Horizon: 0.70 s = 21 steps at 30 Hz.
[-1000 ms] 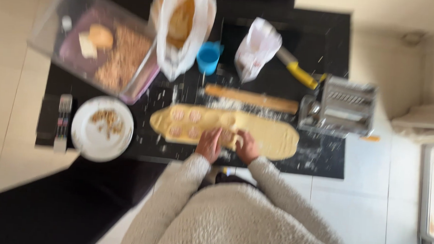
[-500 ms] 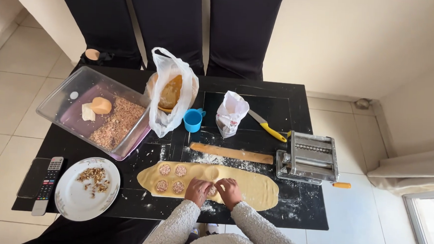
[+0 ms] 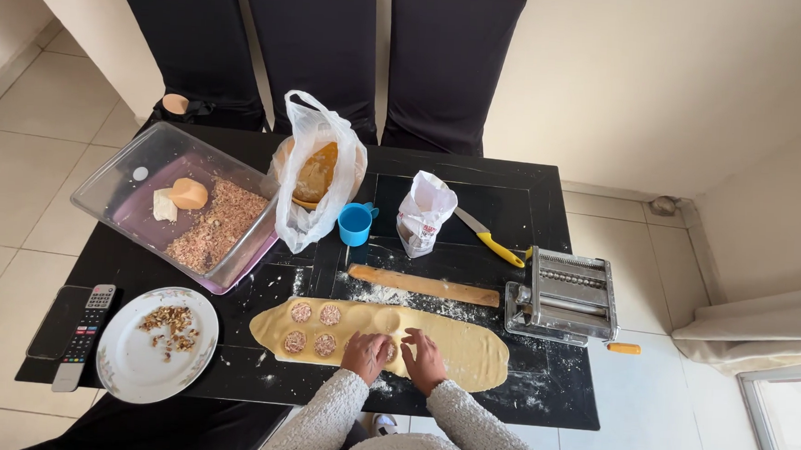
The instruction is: Filling and shaping handmade ravioli on a floured surface.
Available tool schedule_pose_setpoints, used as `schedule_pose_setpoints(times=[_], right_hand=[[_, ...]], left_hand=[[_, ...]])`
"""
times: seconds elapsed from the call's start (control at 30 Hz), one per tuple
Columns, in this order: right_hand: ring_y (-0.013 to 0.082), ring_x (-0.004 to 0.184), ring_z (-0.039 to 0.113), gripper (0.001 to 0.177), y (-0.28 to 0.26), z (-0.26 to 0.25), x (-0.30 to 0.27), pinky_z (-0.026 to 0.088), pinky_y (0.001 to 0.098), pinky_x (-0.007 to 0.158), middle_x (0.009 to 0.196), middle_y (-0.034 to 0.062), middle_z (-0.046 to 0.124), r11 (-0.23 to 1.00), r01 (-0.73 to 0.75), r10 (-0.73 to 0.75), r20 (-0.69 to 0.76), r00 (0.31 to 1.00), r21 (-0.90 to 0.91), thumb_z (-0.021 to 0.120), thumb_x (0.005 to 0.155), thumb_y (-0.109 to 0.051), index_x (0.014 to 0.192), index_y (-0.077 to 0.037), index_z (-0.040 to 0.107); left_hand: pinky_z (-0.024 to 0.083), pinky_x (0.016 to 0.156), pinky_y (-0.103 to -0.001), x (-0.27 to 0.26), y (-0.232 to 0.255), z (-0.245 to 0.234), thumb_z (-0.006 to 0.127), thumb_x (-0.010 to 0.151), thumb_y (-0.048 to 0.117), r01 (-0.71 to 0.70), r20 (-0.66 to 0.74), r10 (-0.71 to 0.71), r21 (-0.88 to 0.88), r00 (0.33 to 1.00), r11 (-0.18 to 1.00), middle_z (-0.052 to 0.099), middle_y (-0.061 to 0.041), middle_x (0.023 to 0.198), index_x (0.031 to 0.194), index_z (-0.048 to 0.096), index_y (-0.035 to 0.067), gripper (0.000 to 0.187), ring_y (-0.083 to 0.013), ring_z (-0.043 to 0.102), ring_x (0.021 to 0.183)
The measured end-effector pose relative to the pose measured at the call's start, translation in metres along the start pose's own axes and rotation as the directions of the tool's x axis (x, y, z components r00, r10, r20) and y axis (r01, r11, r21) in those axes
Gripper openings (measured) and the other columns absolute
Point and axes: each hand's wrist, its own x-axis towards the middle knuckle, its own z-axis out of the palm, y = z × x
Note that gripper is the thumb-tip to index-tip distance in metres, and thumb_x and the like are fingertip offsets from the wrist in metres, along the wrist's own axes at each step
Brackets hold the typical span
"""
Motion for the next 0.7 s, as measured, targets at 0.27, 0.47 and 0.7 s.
schedule_pose_setpoints(times=[0.27,0.47,0.7], right_hand=[[0.0312,0.095,0.073,0.032,-0.002,0.012,0.006,0.057,0.0408,0.084,0.100,0.0133,0.076,0.999,-0.027,0.028,-0.044,0.999,0.034,0.068,0.088,-0.006,0.118,-0.003,0.059],[0.0307,0.094,0.073,0.031,-0.024,0.028,0.028,0.058,0.0402,0.082,0.100,0.0138,0.075,0.999,-0.040,0.042,-0.118,0.992,0.024,0.069,0.087,-0.005,0.117,-0.003,0.061],[0.0297,0.093,0.074,0.027,-0.063,0.068,0.058,0.058,0.0391,0.082,0.100,0.0130,0.076,0.998,-0.040,0.046,-0.158,0.986,0.043,0.067,0.088,-0.003,0.114,-0.002,0.063]], left_hand=[[0.049,0.087,-0.047,0.009,-0.003,-0.011,0.068,0.086,0.009,-0.052,-0.044,0.050,-0.049,0.998,0.997,0.075,-0.009,0.087,0.099,0.071,0.010,0.014,-0.0303,0.069,0.085],[0.051,0.086,-0.047,0.022,-0.020,-0.025,0.068,0.087,0.008,-0.049,-0.049,0.044,-0.104,0.998,0.993,0.075,-0.010,0.088,0.100,0.072,0.010,0.014,-0.0317,0.068,0.086],[0.053,0.082,-0.046,0.044,-0.048,-0.089,0.070,0.088,0.009,-0.027,-0.053,0.017,-0.181,0.998,0.983,0.074,-0.011,0.091,0.101,0.072,0.010,0.013,-0.0344,0.067,0.088]])
